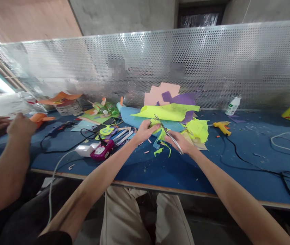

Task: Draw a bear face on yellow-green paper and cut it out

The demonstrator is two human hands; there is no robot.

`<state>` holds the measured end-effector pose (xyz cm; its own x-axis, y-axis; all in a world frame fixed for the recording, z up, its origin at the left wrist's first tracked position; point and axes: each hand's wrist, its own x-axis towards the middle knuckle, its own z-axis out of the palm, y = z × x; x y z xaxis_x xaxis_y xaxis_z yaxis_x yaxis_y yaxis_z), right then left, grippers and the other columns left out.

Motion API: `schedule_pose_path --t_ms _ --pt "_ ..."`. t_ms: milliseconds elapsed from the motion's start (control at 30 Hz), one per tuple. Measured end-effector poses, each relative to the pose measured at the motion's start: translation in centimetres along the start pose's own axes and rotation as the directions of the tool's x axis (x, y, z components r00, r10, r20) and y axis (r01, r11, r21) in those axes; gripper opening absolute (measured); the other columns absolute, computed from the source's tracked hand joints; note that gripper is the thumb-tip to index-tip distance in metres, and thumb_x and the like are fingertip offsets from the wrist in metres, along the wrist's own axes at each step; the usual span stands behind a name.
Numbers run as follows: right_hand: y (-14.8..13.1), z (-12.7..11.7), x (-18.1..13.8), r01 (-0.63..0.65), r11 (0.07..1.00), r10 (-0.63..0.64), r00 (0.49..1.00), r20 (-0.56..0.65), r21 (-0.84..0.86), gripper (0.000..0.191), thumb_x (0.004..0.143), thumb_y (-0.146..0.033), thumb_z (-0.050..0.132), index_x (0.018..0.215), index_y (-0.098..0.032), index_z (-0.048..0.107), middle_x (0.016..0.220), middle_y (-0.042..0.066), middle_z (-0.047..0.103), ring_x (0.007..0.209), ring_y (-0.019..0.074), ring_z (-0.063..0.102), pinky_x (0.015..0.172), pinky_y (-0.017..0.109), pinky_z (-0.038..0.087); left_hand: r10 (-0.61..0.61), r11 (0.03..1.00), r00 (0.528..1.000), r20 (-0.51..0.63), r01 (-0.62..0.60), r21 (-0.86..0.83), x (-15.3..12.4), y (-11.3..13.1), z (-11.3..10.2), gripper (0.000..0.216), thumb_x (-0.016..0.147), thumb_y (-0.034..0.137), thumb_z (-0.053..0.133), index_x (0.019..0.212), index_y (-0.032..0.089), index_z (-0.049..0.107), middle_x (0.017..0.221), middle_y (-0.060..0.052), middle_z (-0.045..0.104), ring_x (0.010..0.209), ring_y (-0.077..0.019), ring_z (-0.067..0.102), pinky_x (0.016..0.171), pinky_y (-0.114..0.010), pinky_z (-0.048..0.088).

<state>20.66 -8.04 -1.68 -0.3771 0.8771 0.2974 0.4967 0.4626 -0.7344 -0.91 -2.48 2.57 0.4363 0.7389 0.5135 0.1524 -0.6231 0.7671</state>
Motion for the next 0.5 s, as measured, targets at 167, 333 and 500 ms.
schedule_pose_path --t_ms 167,333,500 --pt "-0.5 -0.1 0.0 -0.013 1.000 0.013 1.000 0.003 0.005 0.042 0.099 -0.060 0.055 0.083 -0.022 0.047 0.072 0.000 0.054 0.067 0.0158 0.047 0.062 0.031 0.039 0.009 1.000 1.000 0.027 -0.009 0.018 0.1 0.2 0.0 0.044 0.088 0.047 0.064 0.062 0.019 0.042 0.058 0.003 0.036 0.056 -0.0094 0.031 0.054 -0.029 0.022" --pt "-1.2 -0.1 -0.2 -0.032 0.999 0.032 0.999 -0.012 0.000 0.047 0.101 -0.063 0.050 0.078 -0.021 0.046 0.066 0.000 0.052 0.062 0.0142 0.044 0.060 0.030 0.036 -0.015 1.000 1.000 0.025 0.015 0.007 0.0 -0.3 0.1 0.042 0.088 0.048 0.064 0.064 0.018 0.045 0.061 0.003 0.038 0.058 -0.0093 0.032 0.054 -0.028 0.023" --pt "-1.1 -0.1 -0.2 -0.017 1.000 0.017 1.000 -0.024 -0.025 0.049 0.102 -0.062 0.049 0.076 -0.021 0.046 0.065 0.000 0.053 0.062 0.0143 0.044 0.060 0.031 0.035 -0.045 0.994 0.999 0.018 0.046 -0.098 0.0 -1.0 0.3 0.045 0.089 0.053 0.064 0.067 0.018 0.047 0.062 0.003 0.040 0.058 -0.0089 0.033 0.053 -0.026 0.025"
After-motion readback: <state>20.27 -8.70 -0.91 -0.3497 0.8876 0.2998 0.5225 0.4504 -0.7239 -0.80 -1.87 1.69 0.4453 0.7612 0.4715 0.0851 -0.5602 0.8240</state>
